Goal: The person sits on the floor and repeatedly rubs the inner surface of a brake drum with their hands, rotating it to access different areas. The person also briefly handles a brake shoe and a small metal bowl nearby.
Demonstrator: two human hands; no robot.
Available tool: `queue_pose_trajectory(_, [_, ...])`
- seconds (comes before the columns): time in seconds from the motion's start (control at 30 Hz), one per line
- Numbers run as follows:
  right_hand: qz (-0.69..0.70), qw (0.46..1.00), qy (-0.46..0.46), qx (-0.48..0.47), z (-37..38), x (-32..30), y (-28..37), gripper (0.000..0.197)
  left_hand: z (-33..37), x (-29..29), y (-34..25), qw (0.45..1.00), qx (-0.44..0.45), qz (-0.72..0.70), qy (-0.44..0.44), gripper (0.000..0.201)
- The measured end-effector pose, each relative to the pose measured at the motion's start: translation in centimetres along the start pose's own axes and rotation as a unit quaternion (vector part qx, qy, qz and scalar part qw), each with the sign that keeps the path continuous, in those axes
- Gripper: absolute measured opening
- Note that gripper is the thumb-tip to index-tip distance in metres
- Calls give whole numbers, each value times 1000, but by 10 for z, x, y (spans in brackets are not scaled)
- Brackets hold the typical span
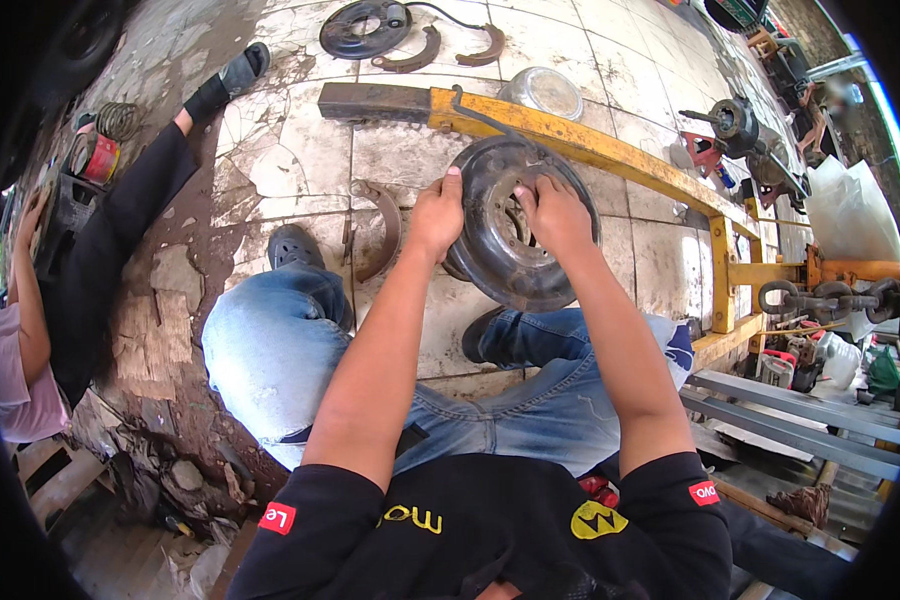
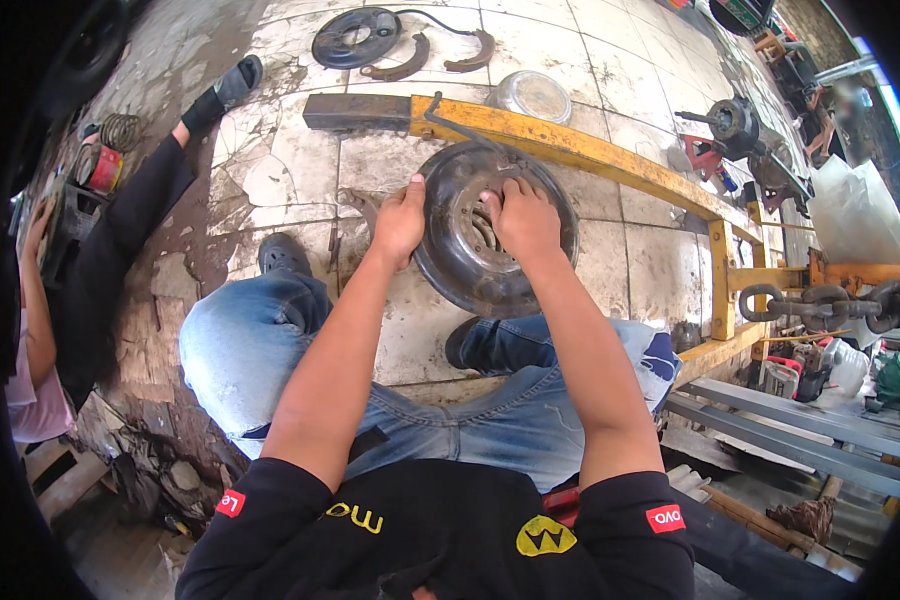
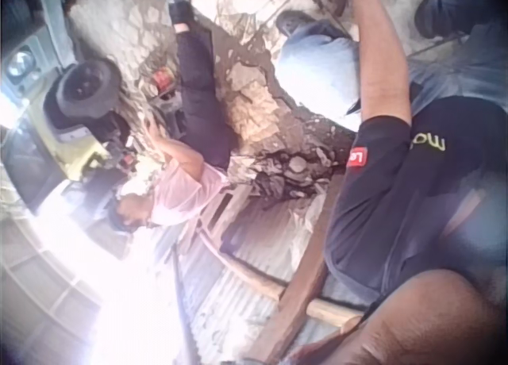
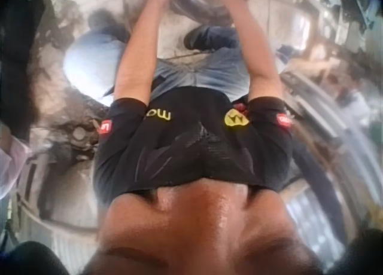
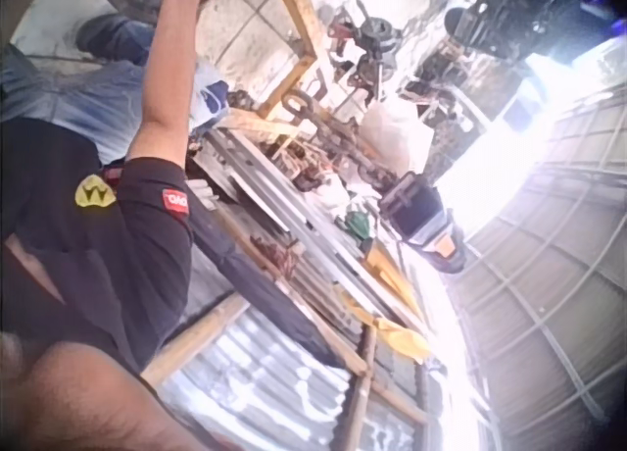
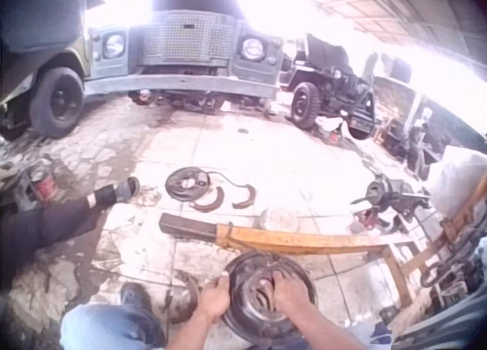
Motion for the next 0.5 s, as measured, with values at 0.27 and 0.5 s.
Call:
queue_pose_trajectory(0.27, [-5, 980, -60, -190, -10, 14, -26, 55, 11, 4, 10, 999, 42, -27, -16, 59])
queue_pose_trajectory(0.5, [16, 979, -176, -98, -13, 0, -5, 54, 3, 4, 2, 999, 46, -13, -12, 57])
Point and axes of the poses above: each hand's wrist, its own z-axis towards the middle knuckle, its own x-axis out of the palm, y = z × x, the point moved 6 cm from there along z, towards the middle knuckle, and after that the axes turned 3 degrees about -z, right-handed, at the moved point
